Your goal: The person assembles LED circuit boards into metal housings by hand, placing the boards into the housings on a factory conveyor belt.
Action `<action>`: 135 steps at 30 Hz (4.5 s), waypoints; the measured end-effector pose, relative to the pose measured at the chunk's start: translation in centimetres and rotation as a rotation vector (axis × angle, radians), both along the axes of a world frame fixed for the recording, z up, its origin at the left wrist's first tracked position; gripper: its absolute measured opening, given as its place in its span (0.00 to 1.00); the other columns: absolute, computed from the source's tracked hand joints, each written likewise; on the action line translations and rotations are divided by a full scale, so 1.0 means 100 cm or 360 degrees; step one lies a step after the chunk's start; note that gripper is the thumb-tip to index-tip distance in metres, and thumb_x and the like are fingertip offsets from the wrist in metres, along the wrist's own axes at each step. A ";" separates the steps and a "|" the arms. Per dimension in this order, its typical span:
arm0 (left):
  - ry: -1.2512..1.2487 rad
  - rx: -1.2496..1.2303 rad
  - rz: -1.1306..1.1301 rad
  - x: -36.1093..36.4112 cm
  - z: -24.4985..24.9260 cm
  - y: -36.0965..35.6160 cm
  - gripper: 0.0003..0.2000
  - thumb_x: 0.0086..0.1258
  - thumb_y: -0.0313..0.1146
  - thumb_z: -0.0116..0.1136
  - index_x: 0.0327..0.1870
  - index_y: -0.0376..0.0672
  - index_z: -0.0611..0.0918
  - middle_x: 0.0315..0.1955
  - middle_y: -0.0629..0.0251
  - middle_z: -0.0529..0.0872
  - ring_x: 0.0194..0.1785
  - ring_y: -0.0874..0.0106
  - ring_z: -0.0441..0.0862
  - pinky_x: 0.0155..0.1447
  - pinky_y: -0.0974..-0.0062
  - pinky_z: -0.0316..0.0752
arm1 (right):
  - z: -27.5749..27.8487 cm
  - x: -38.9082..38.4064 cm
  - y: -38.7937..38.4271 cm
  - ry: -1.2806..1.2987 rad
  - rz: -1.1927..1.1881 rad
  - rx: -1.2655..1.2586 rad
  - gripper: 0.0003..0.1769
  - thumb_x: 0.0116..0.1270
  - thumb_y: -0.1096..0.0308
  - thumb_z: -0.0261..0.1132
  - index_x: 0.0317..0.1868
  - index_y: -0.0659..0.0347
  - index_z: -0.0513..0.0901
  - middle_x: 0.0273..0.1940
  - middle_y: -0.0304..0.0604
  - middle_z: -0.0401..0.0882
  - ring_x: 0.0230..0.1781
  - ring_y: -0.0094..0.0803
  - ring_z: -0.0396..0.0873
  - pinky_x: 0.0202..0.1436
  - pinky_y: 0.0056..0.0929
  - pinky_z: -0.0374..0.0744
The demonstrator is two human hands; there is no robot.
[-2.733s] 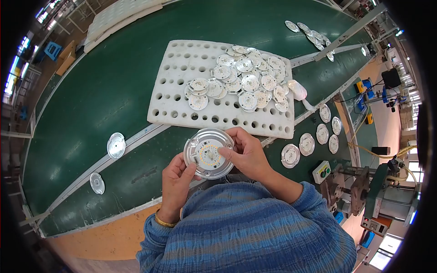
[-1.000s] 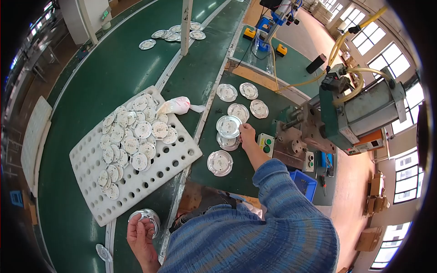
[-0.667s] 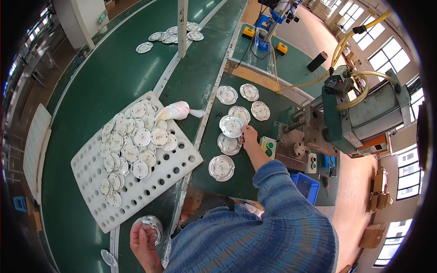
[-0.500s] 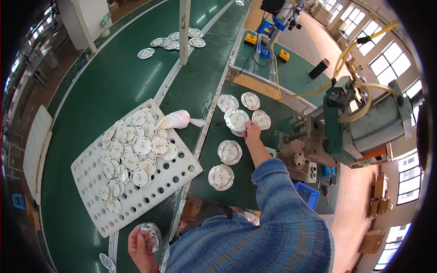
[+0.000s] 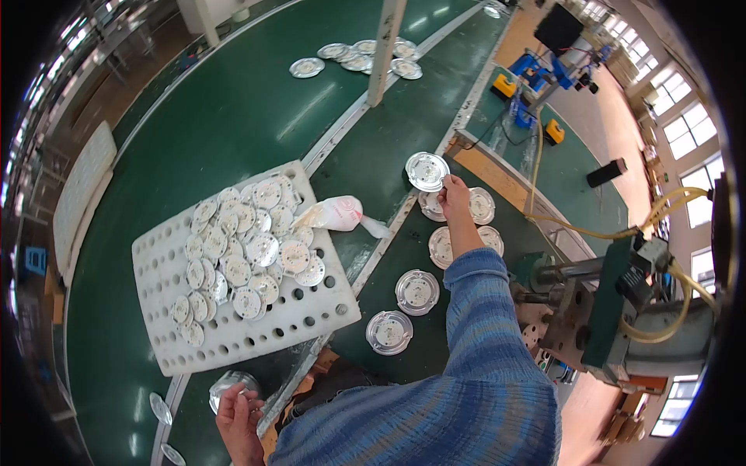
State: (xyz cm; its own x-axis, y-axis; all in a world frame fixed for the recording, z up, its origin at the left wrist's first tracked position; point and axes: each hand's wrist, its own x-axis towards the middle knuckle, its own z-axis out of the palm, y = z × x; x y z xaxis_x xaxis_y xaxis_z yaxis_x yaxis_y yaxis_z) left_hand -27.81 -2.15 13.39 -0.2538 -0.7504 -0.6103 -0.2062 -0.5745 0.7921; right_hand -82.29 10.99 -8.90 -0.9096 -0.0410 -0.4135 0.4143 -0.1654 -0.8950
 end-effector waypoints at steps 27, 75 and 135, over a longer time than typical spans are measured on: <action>-0.0118 -0.0302 0.1701 0.314 -0.171 -0.101 0.04 0.62 0.29 0.55 0.35 0.40 0.79 0.25 0.67 0.81 0.23 0.79 0.76 0.21 0.86 0.68 | 0.021 0.097 0.021 0.0430 0.0606 0.0615 0.13 0.63 0.60 0.59 0.43 0.59 0.77 0.31 0.38 0.78 0.21 0.18 0.70 0.19 0.17 0.67; 0.0582 -0.0126 0.0694 0.244 -0.067 -0.032 0.14 0.61 0.24 0.57 0.48 0.43 0.72 0.35 0.71 0.81 0.33 0.83 0.77 0.33 0.88 0.70 | 0.151 0.497 -0.246 0.0219 0.2314 0.0097 0.11 0.65 0.66 0.60 0.45 0.61 0.77 0.29 0.33 0.78 0.20 0.17 0.72 0.25 0.16 0.72; 0.0612 -0.0248 -0.0194 0.140 -0.032 -0.043 0.14 0.71 0.36 0.49 0.52 0.40 0.74 0.40 0.69 0.82 0.37 0.84 0.78 0.31 0.90 0.70 | 0.164 0.475 -0.092 -0.0606 0.1911 -0.0839 0.08 0.63 0.60 0.61 0.33 0.54 0.79 0.29 0.29 0.74 0.28 0.18 0.70 0.35 0.20 0.71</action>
State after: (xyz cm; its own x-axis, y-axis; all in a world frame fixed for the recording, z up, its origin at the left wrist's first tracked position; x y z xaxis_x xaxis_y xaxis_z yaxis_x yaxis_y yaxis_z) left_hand -13.77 -6.49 10.24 -0.5329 -0.7768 -0.3357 0.0620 -0.4315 0.9000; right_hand -34.80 1.77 7.48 -0.0370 -0.9474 -0.3178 0.7480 0.1846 -0.6375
